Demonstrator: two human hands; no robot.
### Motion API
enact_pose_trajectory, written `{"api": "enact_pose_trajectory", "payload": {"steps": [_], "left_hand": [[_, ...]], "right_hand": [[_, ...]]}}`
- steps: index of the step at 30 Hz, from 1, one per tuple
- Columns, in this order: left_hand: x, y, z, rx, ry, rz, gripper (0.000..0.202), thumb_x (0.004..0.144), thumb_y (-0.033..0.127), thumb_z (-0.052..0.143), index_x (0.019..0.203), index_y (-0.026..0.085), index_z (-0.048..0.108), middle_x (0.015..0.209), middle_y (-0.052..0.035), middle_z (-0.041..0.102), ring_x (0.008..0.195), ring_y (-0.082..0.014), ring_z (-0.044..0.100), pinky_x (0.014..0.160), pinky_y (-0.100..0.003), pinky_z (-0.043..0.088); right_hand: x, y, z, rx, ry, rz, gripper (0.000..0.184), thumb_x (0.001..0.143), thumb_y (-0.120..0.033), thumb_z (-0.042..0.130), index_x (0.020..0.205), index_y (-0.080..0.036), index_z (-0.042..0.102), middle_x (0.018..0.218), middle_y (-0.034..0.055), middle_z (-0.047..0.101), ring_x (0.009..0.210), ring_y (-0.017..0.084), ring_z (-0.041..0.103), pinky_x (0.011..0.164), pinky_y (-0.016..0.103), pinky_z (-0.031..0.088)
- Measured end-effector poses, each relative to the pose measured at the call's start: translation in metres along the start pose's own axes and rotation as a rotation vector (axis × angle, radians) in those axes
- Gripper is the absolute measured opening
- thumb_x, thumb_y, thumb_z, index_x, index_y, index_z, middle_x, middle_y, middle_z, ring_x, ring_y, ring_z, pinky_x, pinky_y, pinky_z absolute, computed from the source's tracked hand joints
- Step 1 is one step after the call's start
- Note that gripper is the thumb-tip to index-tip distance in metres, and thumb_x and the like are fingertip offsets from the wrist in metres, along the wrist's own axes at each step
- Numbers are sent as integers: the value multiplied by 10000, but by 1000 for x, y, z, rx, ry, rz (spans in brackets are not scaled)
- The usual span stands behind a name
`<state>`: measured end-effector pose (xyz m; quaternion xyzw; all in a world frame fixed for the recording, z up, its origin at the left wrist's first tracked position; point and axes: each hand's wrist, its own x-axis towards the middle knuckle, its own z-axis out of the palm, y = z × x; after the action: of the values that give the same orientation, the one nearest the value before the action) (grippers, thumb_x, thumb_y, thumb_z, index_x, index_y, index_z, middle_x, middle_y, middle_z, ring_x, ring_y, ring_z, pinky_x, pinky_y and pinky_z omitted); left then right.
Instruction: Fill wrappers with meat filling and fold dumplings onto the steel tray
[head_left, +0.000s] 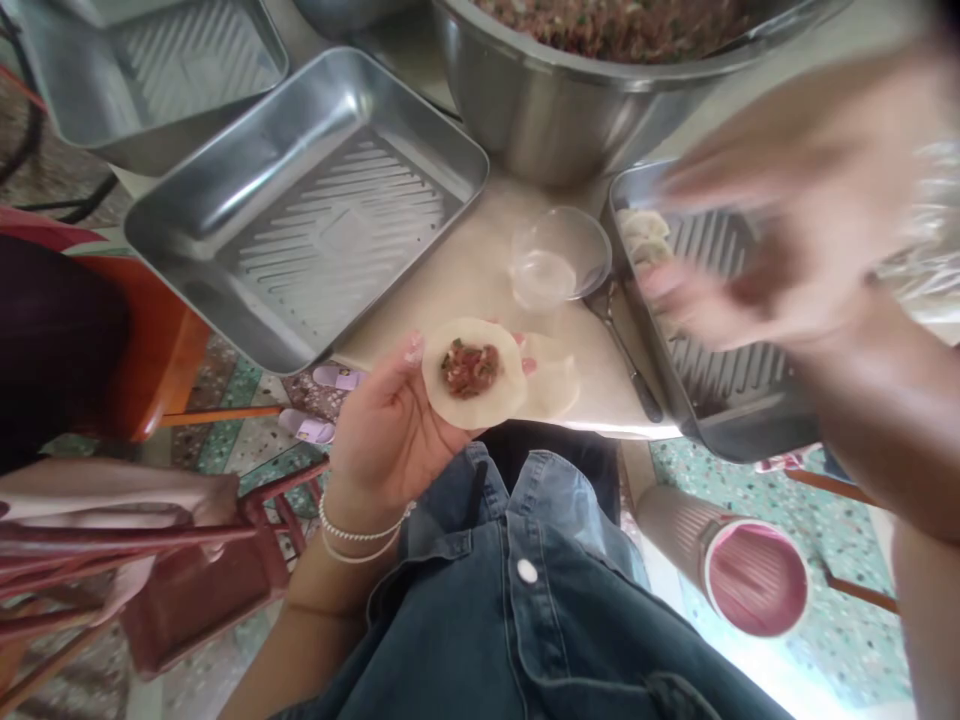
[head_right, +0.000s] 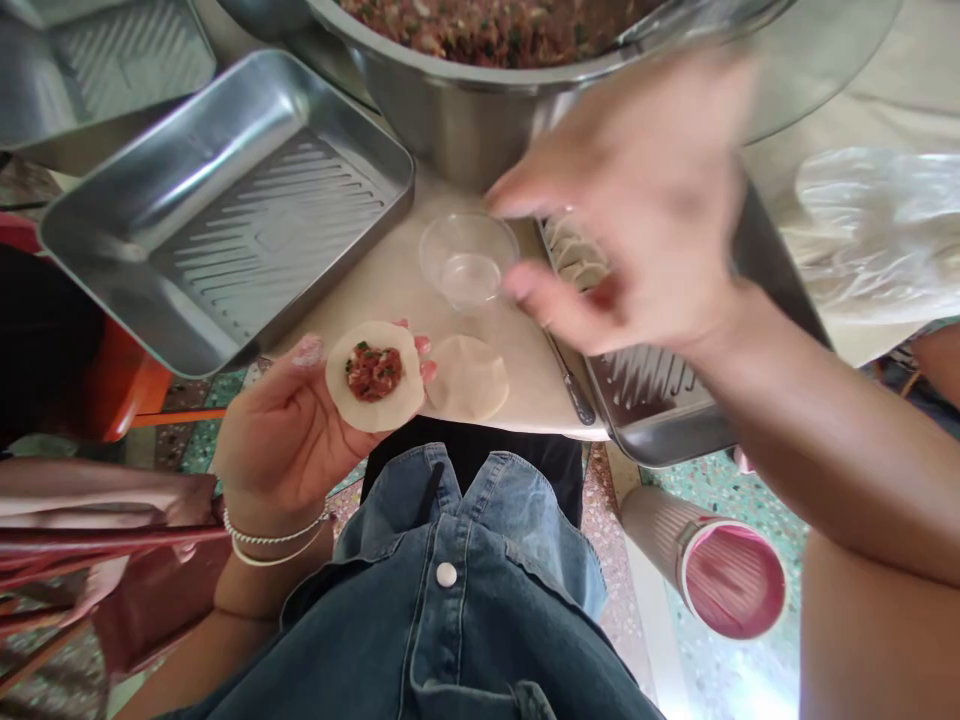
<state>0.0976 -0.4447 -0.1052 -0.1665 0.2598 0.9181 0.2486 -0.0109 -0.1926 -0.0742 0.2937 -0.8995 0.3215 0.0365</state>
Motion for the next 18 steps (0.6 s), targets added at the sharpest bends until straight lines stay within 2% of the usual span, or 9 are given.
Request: {"api": "enact_pose_trajectory", "payload": {"steps": [2, 4, 6, 10, 12, 14, 18], "left_hand": [[-1, 1, 1, 12, 16, 18, 447, 961, 342, 313, 1088, 75, 649, 1136, -142, 693, 1063, -248, 661, 963, -371, 514], [-1, 0, 4, 14, 6, 6, 449, 964, 344, 310, 1084, 81, 653, 1123, -136, 698, 1068, -245, 658, 964, -368, 512], [-1, -2, 7, 2, -13, -8, 441, 968, 334, 306, 1072, 93, 661, 1107, -115, 706, 1092, -227, 647, 990, -356, 497], [2, -4, 8, -20, -9, -8, 422, 963, 314, 307, 1118, 108, 640, 1085, -88, 716, 1148, -203, 618, 1035, -342, 464], [3, -3, 8, -22, 18, 5, 435, 959, 309, 293, 1185, 103, 603, 1086, -96, 714, 1181, -217, 598, 1044, -359, 455], [5, -1, 8, -29, 23, 26, 456, 961, 305, 270, 1231, 94, 571, 1084, -102, 713, 1178, -222, 600, 1032, -359, 464], [9, 0, 9, -46, -32, 37, 468, 967, 323, 270, 1189, 64, 591, 1061, -113, 717, 1117, -234, 636, 978, -336, 501]], "right_hand": [[11, -7, 12, -191, -71, -217, 591, 753, -648, 580, 1177, -237, 605, 1170, -49, 622, 1248, 179, 473, 1093, 448, 239], [18, -11, 24, -328, -163, -338, 731, 788, -674, 460, 1262, -121, 524, 1179, 7, 618, 1248, 199, 456, 1045, 500, 244], [22, -12, 33, -333, -246, -329, 792, 781, -706, 386, 1237, -73, 526, 1217, 39, 602, 1224, 175, 470, 1030, 478, 253], [23, -10, 35, -266, -318, -261, 742, 759, -741, 348, 1064, -128, 636, 1304, 2, 547, 1219, 117, 484, 1093, 414, 193], [19, -11, 30, -279, -289, -263, 781, 769, -754, 350, 1156, -124, 603, 1300, 7, 553, 1204, 130, 506, 1087, 421, 210], [11, -13, 25, -326, -202, -314, 797, 818, -739, 360, 1275, -106, 521, 1258, 26, 590, 1188, 145, 521, 1062, 428, 239], [-11, -24, 21, -317, -1, -514, 622, 933, -616, 382, 1341, -150, 440, 1271, 43, 593, 1182, 151, 527, 1013, 426, 270]]}}
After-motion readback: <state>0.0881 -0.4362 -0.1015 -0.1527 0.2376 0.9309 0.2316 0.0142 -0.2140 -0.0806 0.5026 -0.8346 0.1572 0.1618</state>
